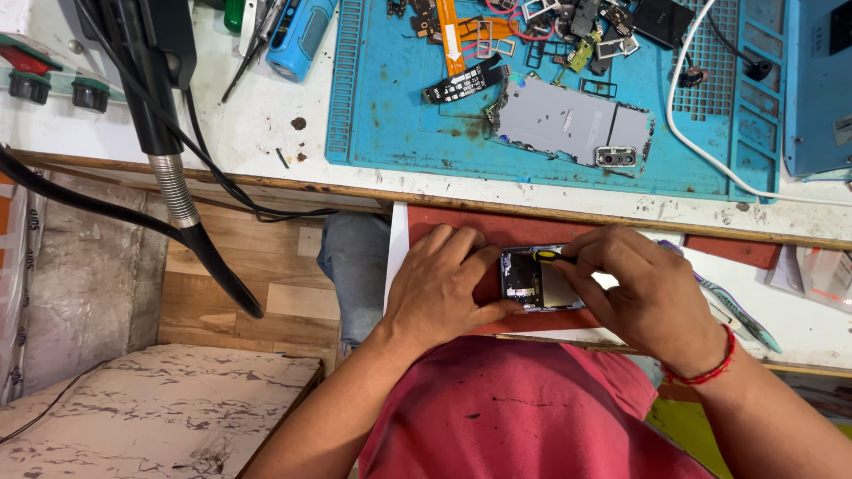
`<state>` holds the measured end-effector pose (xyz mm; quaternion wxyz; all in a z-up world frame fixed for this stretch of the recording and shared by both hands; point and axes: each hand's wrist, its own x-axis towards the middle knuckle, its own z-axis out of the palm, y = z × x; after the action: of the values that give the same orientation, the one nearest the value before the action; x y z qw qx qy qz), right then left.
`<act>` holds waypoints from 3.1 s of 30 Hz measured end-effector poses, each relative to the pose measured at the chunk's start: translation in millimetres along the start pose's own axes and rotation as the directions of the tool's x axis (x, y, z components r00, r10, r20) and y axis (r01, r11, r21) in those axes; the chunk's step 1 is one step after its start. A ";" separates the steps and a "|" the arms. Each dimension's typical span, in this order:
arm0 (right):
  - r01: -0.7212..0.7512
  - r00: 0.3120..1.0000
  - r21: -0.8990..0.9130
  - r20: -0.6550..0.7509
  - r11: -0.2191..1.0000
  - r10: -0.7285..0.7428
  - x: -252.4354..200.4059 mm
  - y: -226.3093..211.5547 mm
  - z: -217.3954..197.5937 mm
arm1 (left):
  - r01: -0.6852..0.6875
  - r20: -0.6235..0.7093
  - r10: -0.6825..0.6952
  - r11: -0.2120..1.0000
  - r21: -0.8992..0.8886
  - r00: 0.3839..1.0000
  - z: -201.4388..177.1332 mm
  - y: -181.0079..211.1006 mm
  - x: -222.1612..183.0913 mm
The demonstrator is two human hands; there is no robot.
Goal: The person uses a thin metal tool to pry the screen off a mobile phone, removes the internal components, and uses a screwdriver to work on the motherboard and internal chassis.
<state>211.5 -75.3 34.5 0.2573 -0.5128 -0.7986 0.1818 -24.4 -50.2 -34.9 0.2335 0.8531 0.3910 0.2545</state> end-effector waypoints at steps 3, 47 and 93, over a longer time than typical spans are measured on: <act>0.011 0.993 -0.090 0.122 0.996 0.000 16.4 -7.2 -8.5 | 0.003 -0.009 -0.004 1.000 -0.005 1.000 -1.9 0.1 1.8; 0.355 0.884 -0.154 0.378 0.922 -0.277 74.9 -27.9 -26.2 | -0.270 -0.274 0.148 0.830 -0.488 0.950 -16.7 21.8 48.2; 0.313 0.892 -0.080 0.367 0.947 -0.264 73.4 -22.0 -28.2 | -0.080 -0.093 0.054 0.947 -0.310 0.994 -24.6 31.1 56.3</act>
<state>187.3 -16.5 85.8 0.0986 -0.3641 -0.9094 0.1753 9.2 -19.2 16.6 0.3407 0.8067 0.3259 0.3563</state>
